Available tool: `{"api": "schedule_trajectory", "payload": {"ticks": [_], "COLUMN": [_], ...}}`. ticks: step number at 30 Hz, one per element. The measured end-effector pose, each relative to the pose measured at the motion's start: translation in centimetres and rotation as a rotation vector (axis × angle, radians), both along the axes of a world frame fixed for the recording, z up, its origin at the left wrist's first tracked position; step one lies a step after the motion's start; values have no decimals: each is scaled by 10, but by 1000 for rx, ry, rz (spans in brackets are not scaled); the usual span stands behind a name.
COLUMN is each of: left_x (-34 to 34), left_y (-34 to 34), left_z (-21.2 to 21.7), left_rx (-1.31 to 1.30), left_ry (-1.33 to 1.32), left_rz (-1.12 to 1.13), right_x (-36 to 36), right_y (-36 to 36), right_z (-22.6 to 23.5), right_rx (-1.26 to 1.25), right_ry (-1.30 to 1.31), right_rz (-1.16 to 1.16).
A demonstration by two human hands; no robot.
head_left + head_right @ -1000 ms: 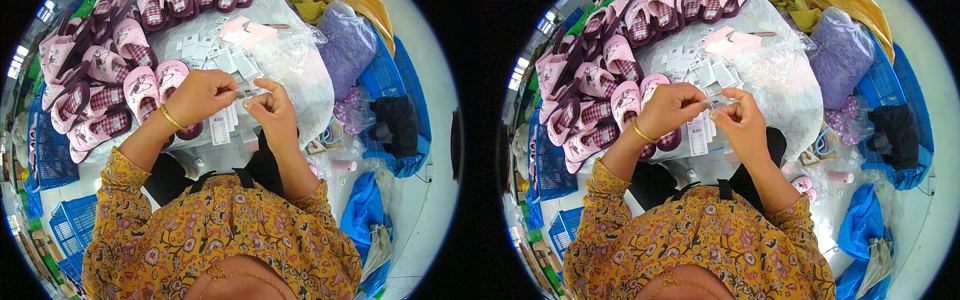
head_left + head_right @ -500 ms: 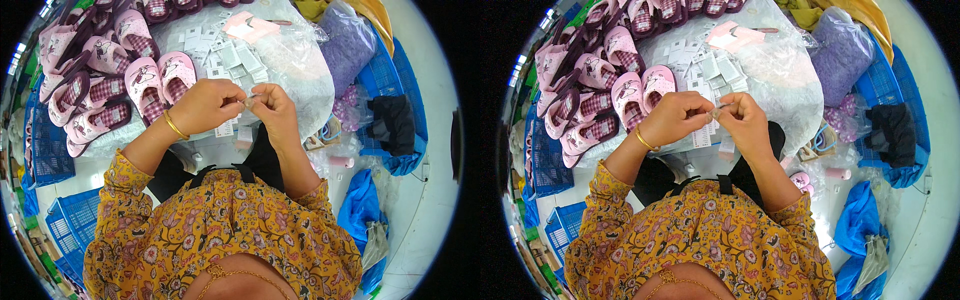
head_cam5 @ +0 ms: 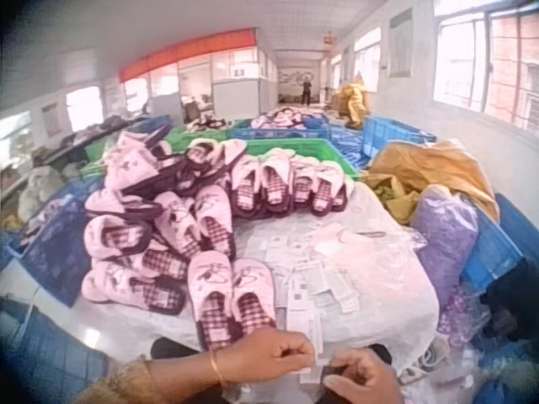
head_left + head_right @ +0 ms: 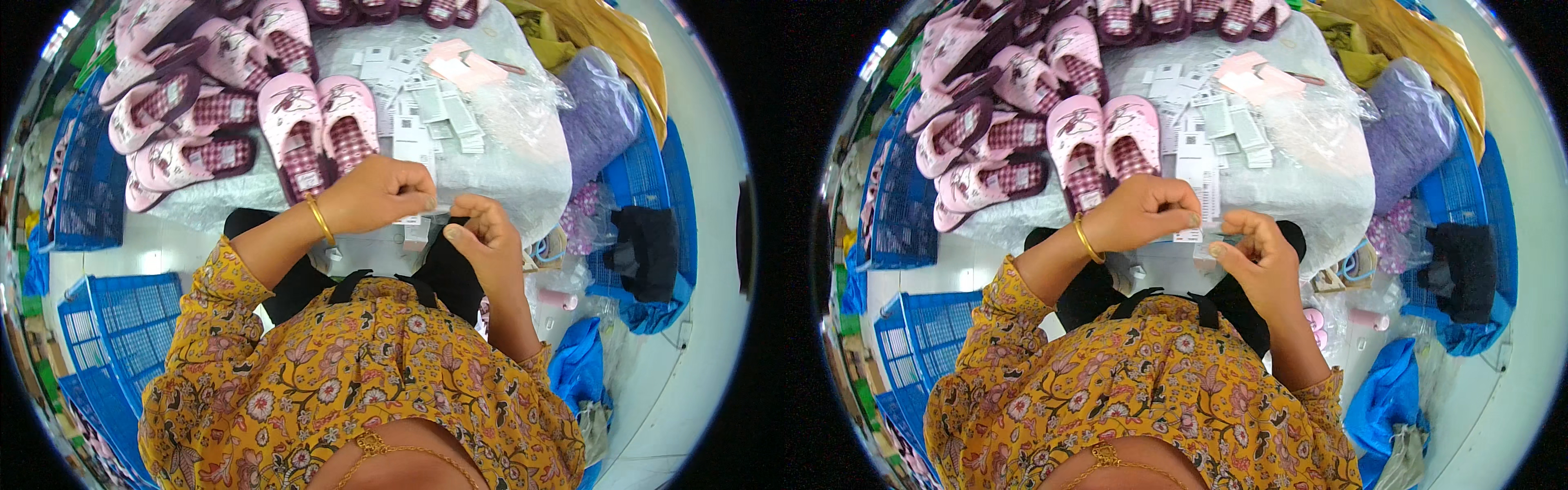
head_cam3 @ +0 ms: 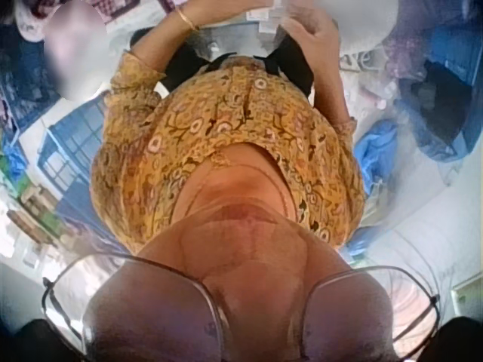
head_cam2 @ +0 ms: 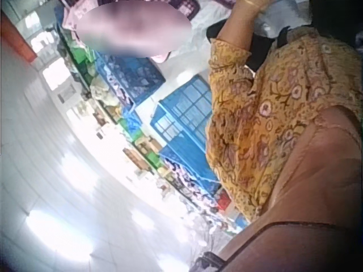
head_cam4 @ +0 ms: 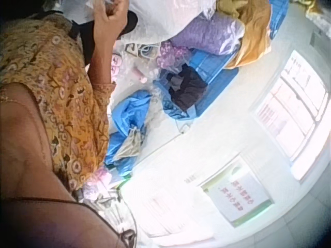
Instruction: The person attaches paper tags to pairs of pink and purple slippers. They pick up each pair, thread a tag through the strap, and place the tagged pair into a green basket. The process repeats for multiple pairs.
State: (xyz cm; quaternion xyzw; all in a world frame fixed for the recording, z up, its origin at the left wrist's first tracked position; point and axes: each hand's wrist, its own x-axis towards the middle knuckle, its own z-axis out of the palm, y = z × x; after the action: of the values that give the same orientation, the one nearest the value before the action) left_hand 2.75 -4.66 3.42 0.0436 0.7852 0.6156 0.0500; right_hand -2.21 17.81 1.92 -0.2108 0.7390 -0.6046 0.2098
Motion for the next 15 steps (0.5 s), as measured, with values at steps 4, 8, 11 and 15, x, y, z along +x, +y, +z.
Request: {"api": "schedule_trajectory", "payload": {"ticks": [4,8,11,15], "left_x": [21,34,46,59], "left_y": [6,-2,-11,-23], "left_z": [-7,-3,-9,-14], "left_rx": [29,14,-68,-241], "left_ry": [6,23,59,183], "left_rz": [-9,72,81,109], "right_x": [12,20,23,27], "right_y": [-13,-27,-34,-47], "right_z": [-1,3,-5,-11], "right_rx": [-99,-23,71,112], "right_ry": [-122,-189,-195,427], "right_rz": [104,169,223,263]}}
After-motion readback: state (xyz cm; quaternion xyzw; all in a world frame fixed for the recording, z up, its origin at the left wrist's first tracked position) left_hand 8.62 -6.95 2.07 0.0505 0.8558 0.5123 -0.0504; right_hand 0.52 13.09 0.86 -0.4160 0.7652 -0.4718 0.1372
